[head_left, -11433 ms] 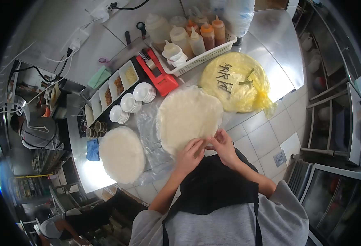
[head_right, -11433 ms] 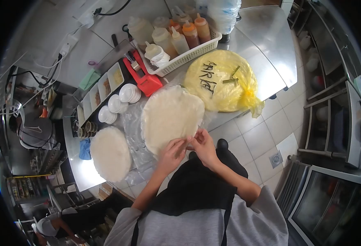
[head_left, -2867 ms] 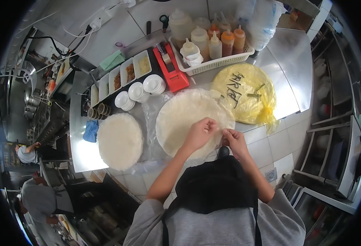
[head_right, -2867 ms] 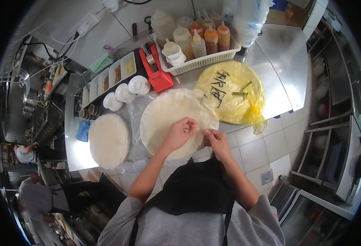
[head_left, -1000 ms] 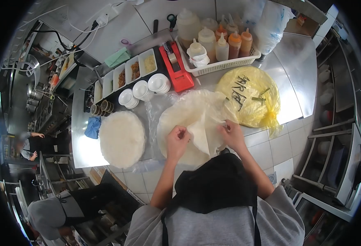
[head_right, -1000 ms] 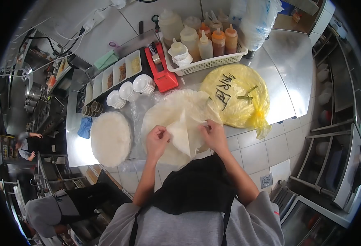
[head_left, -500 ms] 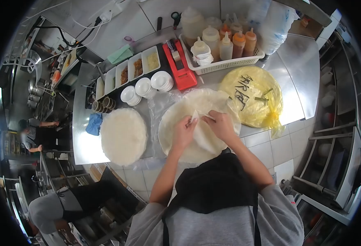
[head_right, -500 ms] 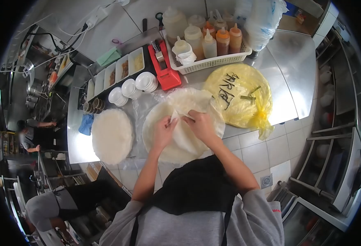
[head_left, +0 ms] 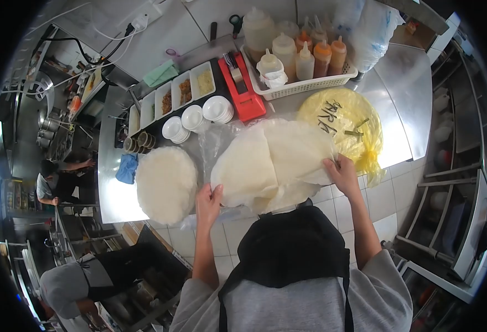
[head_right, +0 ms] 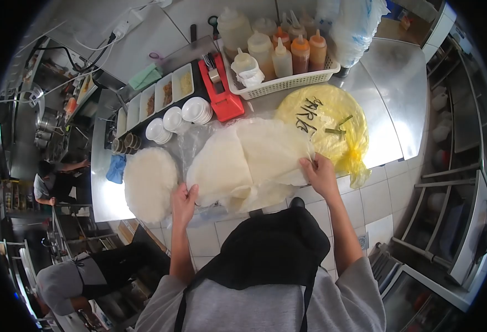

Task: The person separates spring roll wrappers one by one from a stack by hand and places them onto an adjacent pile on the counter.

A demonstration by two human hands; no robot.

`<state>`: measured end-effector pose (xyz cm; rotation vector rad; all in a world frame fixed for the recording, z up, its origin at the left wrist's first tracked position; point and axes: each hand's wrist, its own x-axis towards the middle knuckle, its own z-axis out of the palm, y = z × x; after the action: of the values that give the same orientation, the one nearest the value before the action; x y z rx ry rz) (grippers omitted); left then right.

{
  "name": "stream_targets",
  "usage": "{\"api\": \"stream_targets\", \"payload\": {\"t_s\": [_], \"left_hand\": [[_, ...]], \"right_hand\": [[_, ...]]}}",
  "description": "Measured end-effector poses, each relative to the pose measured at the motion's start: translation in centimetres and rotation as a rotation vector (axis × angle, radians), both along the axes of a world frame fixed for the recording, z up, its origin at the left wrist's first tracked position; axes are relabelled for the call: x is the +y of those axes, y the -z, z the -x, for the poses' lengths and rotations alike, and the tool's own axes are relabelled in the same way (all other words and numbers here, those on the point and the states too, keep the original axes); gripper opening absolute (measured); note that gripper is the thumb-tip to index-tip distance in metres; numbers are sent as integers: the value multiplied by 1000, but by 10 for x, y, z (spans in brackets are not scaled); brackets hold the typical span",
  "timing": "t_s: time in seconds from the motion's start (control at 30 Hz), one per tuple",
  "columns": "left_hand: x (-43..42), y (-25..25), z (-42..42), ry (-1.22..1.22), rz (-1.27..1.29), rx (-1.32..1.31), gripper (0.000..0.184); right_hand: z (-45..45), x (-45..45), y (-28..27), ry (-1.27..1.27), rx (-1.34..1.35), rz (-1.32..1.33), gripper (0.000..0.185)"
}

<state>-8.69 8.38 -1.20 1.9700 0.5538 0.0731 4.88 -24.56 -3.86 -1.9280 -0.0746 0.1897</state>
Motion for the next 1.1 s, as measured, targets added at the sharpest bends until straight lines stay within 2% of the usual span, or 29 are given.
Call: {"api": "stream_targets", "payload": {"t_s": [0.07, 0.1, 0.2, 0.3, 0.4, 0.47, 0.5, 0.57, 0.7, 0.77, 0.87, 0.97, 1.07, 1.1], "left_hand": [[16, 26, 6, 81, -36, -5, 24], [20, 34, 10, 122, -52, -3, 25], [4, 35, -11, 87, 195, -170, 25], [8, 32, -36, 168, 182, -75, 27], [3, 13, -69, 114, 136, 135, 32], [1, 11, -89, 163, -91, 238, 36], [2, 11, -96, 183, -205, 286, 39], [6, 20, -100, 232, -287, 172, 43], [1, 10, -89, 175, -346, -183, 41], [-4, -6, -78, 93, -260, -223, 41], [-16, -29, -61, -24, -208, -277, 39], [-12, -36, -52, -24, -161, -285, 36], [-5, -45, -44, -32, -95, -309, 34], [-3, -48, -41, -46, -74, -323, 33]], "right_hand": [[-1, -5, -4, -78, 72, -114, 24], [-5, -7, -2, -134, 82, -83, 25], [-37, -4, -10, -271, 92, 45, 30], [-65, 28, -41, -325, 134, 213, 37], [-95, 49, -47, -363, 224, 343, 41], [-109, 59, -34, -424, 180, 421, 42], [-114, 64, -23, -370, 110, 446, 41], [-118, 70, -3, -266, -20, 498, 39], [-96, 53, 4, -14, -180, 150, 36], [-76, 44, -14, 80, -169, -6, 36], [-53, 32, -37, -89, 120, -104, 38], [-47, 20, -47, -351, -71, 192, 31], [-40, 16, -45, -257, -6, 133, 27], [-40, 15, -43, -196, 29, 10, 27]]}}
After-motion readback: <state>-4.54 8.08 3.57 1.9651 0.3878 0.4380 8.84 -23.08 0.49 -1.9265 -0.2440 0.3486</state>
